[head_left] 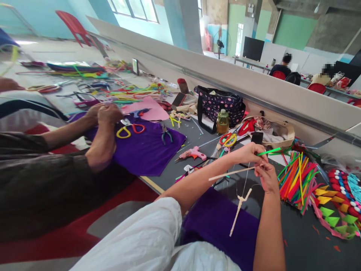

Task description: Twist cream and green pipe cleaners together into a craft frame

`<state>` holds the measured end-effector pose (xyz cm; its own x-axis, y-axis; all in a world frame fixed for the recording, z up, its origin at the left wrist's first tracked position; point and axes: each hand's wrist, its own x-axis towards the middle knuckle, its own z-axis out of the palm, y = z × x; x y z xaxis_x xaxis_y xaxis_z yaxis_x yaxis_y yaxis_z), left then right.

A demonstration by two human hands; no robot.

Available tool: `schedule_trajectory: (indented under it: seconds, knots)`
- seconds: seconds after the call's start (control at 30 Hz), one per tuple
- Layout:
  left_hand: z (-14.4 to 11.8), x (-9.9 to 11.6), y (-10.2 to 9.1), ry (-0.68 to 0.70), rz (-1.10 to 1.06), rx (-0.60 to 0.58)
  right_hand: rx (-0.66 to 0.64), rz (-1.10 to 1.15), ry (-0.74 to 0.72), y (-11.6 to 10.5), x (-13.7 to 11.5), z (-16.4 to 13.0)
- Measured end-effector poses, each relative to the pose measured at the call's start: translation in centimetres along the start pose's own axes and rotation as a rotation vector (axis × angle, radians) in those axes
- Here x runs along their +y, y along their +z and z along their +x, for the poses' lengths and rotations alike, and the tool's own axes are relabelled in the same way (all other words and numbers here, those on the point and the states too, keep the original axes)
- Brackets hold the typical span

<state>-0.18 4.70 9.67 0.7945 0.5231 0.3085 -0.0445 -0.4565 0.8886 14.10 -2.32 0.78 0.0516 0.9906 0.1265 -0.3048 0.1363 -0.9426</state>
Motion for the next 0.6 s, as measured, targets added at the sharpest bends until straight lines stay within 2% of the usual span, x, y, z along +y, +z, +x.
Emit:
schedule_trajectory:
  seconds: [0.13, 0.27, 0.5, 0.6]
  knots:
    - [-0.1, 0.1, -0.2, 0.0, -0.027, -0.005, 0.132, -0.013, -0.037, -0.9, -0.1, 0.3]
    - [-0.3, 0.3, -0.3, 0.014, -0.005, 0.006, 0.171, -0.026, -0.09, -1.6, -1.0, 0.1]
    - [-0.4, 0.1, -0.1, -0.035, 0.012, 0.036, 0.314, -0.166, -0.176, -1.6, -2.6, -0.6]
    - [-0.3, -0.1, 0.0, -0.035, 0.015, 0.053, 0.378, -0.291, -0.237, -1.6, -3.2, -1.0]
